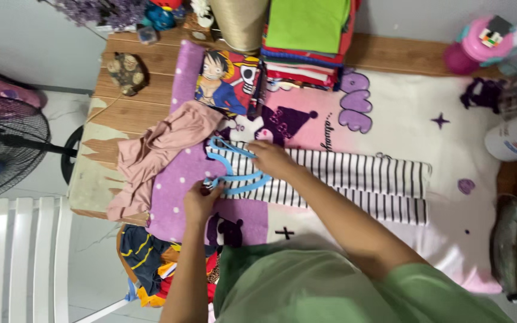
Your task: The person folds several garments one by one on a table covered with a cartoon-themed towel. Items include a dark blue shirt with car graphics, a red shirt with a pirate print, a brown floral tank top, a striped tank top, and a pink top. Each item is smoothed, folded, and stacked on the table.
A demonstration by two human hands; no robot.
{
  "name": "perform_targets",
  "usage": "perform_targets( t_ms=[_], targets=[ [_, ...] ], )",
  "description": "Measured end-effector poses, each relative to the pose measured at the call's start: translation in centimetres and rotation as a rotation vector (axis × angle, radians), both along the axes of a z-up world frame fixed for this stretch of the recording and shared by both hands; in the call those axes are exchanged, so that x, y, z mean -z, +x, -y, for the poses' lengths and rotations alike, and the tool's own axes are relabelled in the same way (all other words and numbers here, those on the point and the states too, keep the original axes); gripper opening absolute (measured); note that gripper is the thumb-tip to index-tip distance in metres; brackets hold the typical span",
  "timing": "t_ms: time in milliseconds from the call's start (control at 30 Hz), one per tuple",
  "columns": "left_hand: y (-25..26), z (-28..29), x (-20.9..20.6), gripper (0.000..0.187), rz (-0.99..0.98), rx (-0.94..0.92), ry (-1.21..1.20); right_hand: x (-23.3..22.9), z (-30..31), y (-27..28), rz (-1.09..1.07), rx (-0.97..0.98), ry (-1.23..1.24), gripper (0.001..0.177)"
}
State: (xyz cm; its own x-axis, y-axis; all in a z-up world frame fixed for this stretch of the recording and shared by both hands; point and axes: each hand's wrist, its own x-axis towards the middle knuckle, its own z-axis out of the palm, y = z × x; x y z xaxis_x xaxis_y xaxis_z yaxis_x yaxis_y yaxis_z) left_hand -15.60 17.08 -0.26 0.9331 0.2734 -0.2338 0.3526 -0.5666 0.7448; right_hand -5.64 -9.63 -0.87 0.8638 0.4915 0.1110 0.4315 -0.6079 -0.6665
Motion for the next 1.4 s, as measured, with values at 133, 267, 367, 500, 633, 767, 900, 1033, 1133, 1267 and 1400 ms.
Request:
perform_targets(
  t_ms=[133, 267, 367, 500, 633, 767, 900, 1033, 1133, 1267, 1400],
  targets=[
    [0.5, 1.4, -0.8, 0.050, -0.107, -0.116, -0.147, -0.8, -7.2, 1.9, -0.051, -0.019, -0.139, 0.080],
    [0.1, 2.7, -3.3, 0.037, -0.001, -0.129, -0.201, -3.7, -9.5, 0.6, 0.029, 0.114, -0.285, 0.046],
    [-0.7, 4.9, -4.9, 0.029, 0.276, -0.121, -0.006, -4.8, -8.1, -0.5, 0.067, 0.157, -0.074, 0.025],
    [-1.2, 9.5, -6.2, 0.034, 0.392, 0.062, -0.116, -3.3, -1.8, -2.6, -0.087, 0.233, 0.446, 0.031],
    [-1.8, 16.6, -5.9, 0.052, 0.396, 0.521, -0.092, -1.1, 9.7, -5.8, -0.429, 0.407, 0.558, 0.035],
    [-2.2, 22.5, -3.5, 0.032, 0.410, 0.822, -0.069, -0.2, 18.1, -9.0, -0.445, 0.640, 0.204, 0.035],
    [-1.8, 24.7, -1.8, 0.026, 0.477, 1.041, 0.031, -0.7, 20.3, -10.6, -0.422, 0.731, 0.322, 0.042],
    [-1.1, 23.3, -2.5, 0.034, 0.606, 1.059, 0.044, 0.5, 17.9, -10.2, -0.503, 0.788, 0.217, 0.055],
    [-0.4, 20.6, -3.2, 0.048, 0.745, 0.755, 0.171, 1.7, 16.8, -10.2, -0.228, 0.826, 0.026, 0.042],
    [1.0, 16.1, -2.4, 0.065, 0.334, 0.420, 0.034, 0.2, 17.9, -10.0, -0.300, 0.806, -0.026, 0.053],
    [1.8, 14.9, 0.3, 0.071, -0.157, 0.336, -0.378, -4.1, 18.4, -10.4, -0.572, 0.493, -0.046, 0.104]
  ],
)
